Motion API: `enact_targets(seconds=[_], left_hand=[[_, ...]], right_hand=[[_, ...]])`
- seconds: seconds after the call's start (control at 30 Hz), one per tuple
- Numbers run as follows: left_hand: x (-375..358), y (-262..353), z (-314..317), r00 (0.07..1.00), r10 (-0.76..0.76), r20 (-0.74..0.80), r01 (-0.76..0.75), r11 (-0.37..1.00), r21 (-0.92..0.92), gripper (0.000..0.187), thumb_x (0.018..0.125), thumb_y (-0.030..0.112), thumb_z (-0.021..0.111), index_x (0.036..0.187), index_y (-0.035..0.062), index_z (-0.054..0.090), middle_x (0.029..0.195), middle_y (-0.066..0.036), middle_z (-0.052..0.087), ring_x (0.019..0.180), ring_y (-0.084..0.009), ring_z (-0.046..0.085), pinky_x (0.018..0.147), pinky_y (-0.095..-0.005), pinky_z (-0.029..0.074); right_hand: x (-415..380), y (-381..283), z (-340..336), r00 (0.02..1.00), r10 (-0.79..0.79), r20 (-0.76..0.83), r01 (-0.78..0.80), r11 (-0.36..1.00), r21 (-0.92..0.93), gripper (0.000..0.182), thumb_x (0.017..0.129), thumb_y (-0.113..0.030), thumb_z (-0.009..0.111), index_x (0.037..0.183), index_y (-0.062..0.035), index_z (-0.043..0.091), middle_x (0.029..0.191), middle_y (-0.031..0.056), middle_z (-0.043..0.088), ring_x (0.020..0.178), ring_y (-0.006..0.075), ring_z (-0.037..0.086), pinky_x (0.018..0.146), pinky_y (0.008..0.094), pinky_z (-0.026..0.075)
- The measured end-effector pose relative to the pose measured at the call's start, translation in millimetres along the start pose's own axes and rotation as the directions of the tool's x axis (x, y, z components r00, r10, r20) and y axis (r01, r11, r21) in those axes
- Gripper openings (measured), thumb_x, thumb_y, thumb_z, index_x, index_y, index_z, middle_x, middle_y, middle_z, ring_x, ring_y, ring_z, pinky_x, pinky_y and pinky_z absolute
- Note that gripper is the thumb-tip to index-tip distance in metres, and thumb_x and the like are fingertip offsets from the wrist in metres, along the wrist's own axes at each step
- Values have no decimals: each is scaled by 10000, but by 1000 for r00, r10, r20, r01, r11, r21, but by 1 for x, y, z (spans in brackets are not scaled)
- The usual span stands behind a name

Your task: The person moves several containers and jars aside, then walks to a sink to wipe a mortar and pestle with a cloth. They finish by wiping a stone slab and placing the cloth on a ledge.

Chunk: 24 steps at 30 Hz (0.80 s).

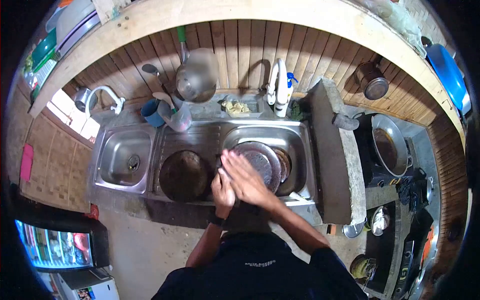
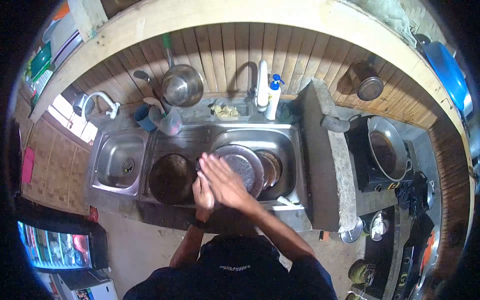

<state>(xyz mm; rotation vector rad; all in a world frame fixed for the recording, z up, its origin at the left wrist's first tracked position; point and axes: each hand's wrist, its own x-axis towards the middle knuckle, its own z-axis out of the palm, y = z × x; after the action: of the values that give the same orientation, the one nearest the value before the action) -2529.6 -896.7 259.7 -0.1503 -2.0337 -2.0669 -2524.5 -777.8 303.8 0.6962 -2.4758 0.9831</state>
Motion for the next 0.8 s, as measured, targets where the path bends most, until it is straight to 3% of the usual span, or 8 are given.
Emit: enact_targets(seconds=[0.07,0.13,0.2,0.4,0.5,0.67,0.73,0.8], left_hand=[[0,17,-3,999,-31,39,28,996,82,450,1079,321,356,730,38,372,703,59,312,685,-62,294,576,-271,291],[-6,29,-1,1000,-20,-1,20,990,141,444,1077,318,368,724,48,363,702,63,306,686,-58,285,568,-260,272],[-4,28,4,999,-9,-33,15,986,164,458,1066,313,391,730,1,411,652,-22,343,669,-85,305,555,-309,298],[12,20,4,986,-124,-112,100,975,-198,422,1064,356,383,921,-15,525,813,-37,510,771,-127,436,701,-315,398],[18,19,-16,951,-300,-70,270,921,-279,393,1054,346,430,990,-20,557,924,-31,546,875,-117,473,808,-291,421],[19,21,-21,977,-186,-105,144,937,-318,368,1060,282,429,975,-33,600,916,-27,584,895,-95,472,826,-271,421],[15,28,-22,979,-158,-128,116,952,-284,364,1062,272,422,996,-34,607,931,-30,597,901,-95,479,842,-275,422],[10,18,-17,964,-219,-149,168,940,-297,372,1060,282,430,997,-39,607,942,-29,608,915,-95,488,860,-277,422]], right_hand=[[18,9,-13,999,7,-45,-19,964,-264,628,862,-38,514,1466,14,350,1496,258,355,1409,397,324,1178,485,226],[27,27,-14,901,239,-362,-343,904,-255,615,880,-40,514,1468,11,343,1475,306,348,1387,446,325,1160,511,241],[29,38,-5,816,317,-483,-388,920,-53,595,919,-56,492,1480,17,308,1494,314,306,1393,467,296,1166,508,228],[4,-8,13,999,-15,51,8,992,126,614,919,-69,484,1488,42,280,1558,242,246,1461,347,226,1204,437,181],[-17,-12,9,991,-74,116,47,975,219,576,807,-75,609,1365,10,494,1447,206,449,1359,345,415,1143,441,313],[-53,30,-22,985,-71,159,46,987,153,317,665,-31,652,980,1,678,1048,151,637,989,298,606,887,408,468],[-28,43,-48,995,101,-23,-81,895,438,308,696,-65,647,1000,-18,660,968,128,611,913,255,589,848,368,474],[-8,51,-71,931,362,48,-228,475,850,346,767,-53,629,1109,-2,641,1067,147,625,1012,260,591,925,359,456]])
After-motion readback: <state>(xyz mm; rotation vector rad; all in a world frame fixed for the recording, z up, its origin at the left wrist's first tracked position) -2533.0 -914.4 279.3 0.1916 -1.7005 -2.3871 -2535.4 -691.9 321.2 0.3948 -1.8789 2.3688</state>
